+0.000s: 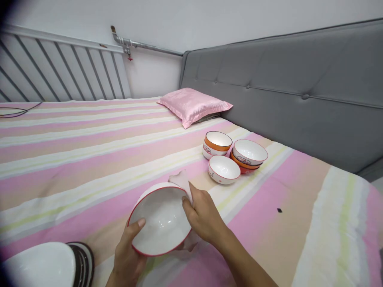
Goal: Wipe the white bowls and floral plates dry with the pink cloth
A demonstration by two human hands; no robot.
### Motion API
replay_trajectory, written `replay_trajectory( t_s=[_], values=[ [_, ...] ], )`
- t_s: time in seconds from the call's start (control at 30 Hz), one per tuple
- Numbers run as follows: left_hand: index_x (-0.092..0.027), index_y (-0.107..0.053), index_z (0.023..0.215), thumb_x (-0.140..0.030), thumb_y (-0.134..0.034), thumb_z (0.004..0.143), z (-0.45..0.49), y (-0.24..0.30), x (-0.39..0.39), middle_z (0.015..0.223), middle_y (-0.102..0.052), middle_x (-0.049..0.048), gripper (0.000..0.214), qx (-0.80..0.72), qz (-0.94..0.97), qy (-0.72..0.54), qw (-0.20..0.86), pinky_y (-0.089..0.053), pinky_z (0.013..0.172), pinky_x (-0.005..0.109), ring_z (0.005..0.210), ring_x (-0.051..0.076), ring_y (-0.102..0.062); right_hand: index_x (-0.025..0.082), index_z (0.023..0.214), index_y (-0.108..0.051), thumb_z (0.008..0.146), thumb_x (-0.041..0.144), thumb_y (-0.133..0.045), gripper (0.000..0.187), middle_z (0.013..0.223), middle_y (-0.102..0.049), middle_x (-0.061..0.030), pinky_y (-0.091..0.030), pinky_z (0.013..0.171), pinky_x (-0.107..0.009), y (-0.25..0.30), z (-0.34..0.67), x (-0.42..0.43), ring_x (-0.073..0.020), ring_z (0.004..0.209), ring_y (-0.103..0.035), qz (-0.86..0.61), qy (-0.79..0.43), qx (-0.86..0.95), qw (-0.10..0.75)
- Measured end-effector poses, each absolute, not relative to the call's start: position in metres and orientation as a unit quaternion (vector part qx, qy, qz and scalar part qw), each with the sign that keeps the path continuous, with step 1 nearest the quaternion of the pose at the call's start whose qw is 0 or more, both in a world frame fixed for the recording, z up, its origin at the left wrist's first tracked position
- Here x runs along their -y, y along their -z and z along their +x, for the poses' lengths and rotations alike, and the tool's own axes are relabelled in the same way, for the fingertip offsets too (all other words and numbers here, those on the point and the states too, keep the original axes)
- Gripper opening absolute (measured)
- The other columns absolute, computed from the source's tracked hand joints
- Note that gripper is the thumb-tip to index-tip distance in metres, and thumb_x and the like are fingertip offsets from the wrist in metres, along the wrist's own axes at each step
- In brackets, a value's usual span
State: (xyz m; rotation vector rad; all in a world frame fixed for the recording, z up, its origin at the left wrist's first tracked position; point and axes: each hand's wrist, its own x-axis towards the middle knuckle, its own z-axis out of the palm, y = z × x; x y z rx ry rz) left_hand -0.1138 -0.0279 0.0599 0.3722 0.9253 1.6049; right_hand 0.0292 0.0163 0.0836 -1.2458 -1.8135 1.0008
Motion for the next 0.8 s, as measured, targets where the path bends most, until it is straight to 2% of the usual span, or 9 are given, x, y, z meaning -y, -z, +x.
replay_trajectory(
  t_s=[0.1, 0.17, 0.3, 0.37, 0.47, 0.53, 0.6, 0.7, 0.8],
  values=[
    [-0.016, -0.067, 0.097, -0.030, -0.066, 0.057, -0.111, -0.058, 0.027, 0.076, -0.071, 0.0056, 0.043, -0.407, 0.114, -0.711, 0.562, -0.053, 0.073, 0.039, 0.084, 0.032, -0.065, 0.021, 0.109, -0.057, 0.088, 0.026, -0.044, 0.024, 0.086, -0.065, -0.0031, -0.046, 0.072, -0.033, -0.079, 0.023, -0.015, -0.0203, 0.076, -0.059, -0.478, -0.404, 0.685, 0.375],
    [-0.015, -0.068, 0.096, -0.030, -0.063, 0.060, -0.111, -0.057, 0.026, 0.069, -0.070, 0.0049, 0.039, -0.425, 0.070, -0.718, 0.547, -0.053, 0.072, 0.040, 0.078, 0.030, -0.066, 0.021, 0.113, -0.055, 0.088, 0.032, -0.048, 0.029, 0.099, -0.065, -0.0048, -0.046, 0.079, -0.034, -0.078, 0.020, -0.014, -0.0216, 0.088, -0.059, -0.447, -0.447, 0.672, 0.386],
    [-0.016, -0.067, 0.102, -0.029, -0.056, 0.068, -0.116, -0.056, 0.021, 0.069, -0.071, 0.0034, 0.038, -0.422, 0.020, -0.760, 0.495, -0.052, 0.073, 0.037, 0.078, 0.027, -0.067, 0.023, 0.121, -0.052, 0.089, 0.043, -0.045, 0.038, 0.117, -0.060, -0.0055, -0.041, 0.093, -0.037, -0.082, 0.023, -0.013, -0.0229, 0.108, -0.054, -0.385, -0.541, 0.671, 0.330],
    [-0.019, -0.066, 0.103, -0.028, -0.056, 0.070, -0.118, -0.057, 0.019, 0.077, -0.072, 0.0021, 0.036, -0.411, 0.018, -0.783, 0.467, -0.052, 0.074, 0.033, 0.087, 0.025, -0.065, 0.024, 0.119, -0.054, 0.089, 0.047, -0.043, 0.039, 0.120, -0.058, -0.0061, -0.038, 0.096, -0.039, -0.083, 0.028, -0.015, -0.0242, 0.113, -0.050, -0.413, -0.519, 0.678, 0.317],
    [-0.023, -0.065, 0.104, -0.028, -0.059, 0.072, -0.121, -0.059, 0.018, 0.092, -0.071, 0.0007, 0.033, -0.392, 0.016, -0.804, 0.447, -0.050, 0.081, 0.030, 0.104, 0.023, -0.058, 0.023, 0.122, -0.050, 0.085, 0.048, -0.050, 0.045, 0.127, -0.051, -0.0084, -0.036, 0.097, -0.040, -0.082, 0.033, -0.019, -0.0256, 0.119, -0.045, -0.509, -0.379, 0.662, 0.398],
    [-0.024, -0.065, 0.105, -0.029, -0.059, 0.073, -0.120, -0.060, 0.018, 0.099, -0.069, 0.0009, 0.033, -0.381, 0.019, -0.811, 0.444, -0.048, 0.085, 0.031, 0.111, 0.023, -0.054, 0.021, 0.118, -0.049, 0.082, 0.047, -0.055, 0.045, 0.116, -0.056, -0.0098, -0.042, 0.087, -0.035, -0.081, 0.034, -0.021, -0.0232, 0.105, -0.053, -0.542, -0.318, 0.636, 0.447],
    [-0.024, -0.063, 0.108, -0.030, -0.059, 0.074, -0.118, -0.060, 0.019, 0.099, -0.069, 0.0018, 0.035, -0.375, 0.033, -0.810, 0.450, -0.049, 0.085, 0.032, 0.110, 0.024, -0.055, 0.019, 0.104, -0.053, 0.082, 0.048, -0.053, 0.036, 0.089, -0.062, -0.0059, -0.046, 0.065, -0.028, -0.082, 0.032, -0.020, -0.0168, 0.074, -0.059, -0.531, -0.361, 0.627, 0.441],
    [-0.021, -0.061, 0.113, -0.034, -0.059, 0.072, -0.110, -0.061, 0.022, 0.094, -0.071, 0.0044, 0.043, -0.379, 0.054, -0.789, 0.480, -0.052, 0.078, 0.035, 0.098, 0.027, -0.061, 0.018, 0.077, -0.054, 0.084, 0.051, -0.048, 0.035, 0.059, -0.054, 0.0018, -0.036, 0.044, -0.021, -0.082, 0.029, -0.016, -0.0092, 0.044, -0.047, -0.473, -0.515, 0.629, 0.338],
    [-0.017, -0.061, 0.114, -0.041, -0.062, 0.069, -0.103, -0.062, 0.025, 0.088, -0.071, 0.0068, 0.051, -0.384, 0.084, -0.757, 0.522, -0.054, 0.073, 0.038, 0.086, 0.029, -0.065, 0.017, 0.055, -0.051, 0.084, 0.050, -0.047, 0.045, 0.046, -0.050, 0.0022, -0.033, 0.042, -0.020, -0.080, 0.025, -0.014, -0.0074, 0.038, -0.044, -0.446, -0.590, 0.621, 0.258]
  ],
)
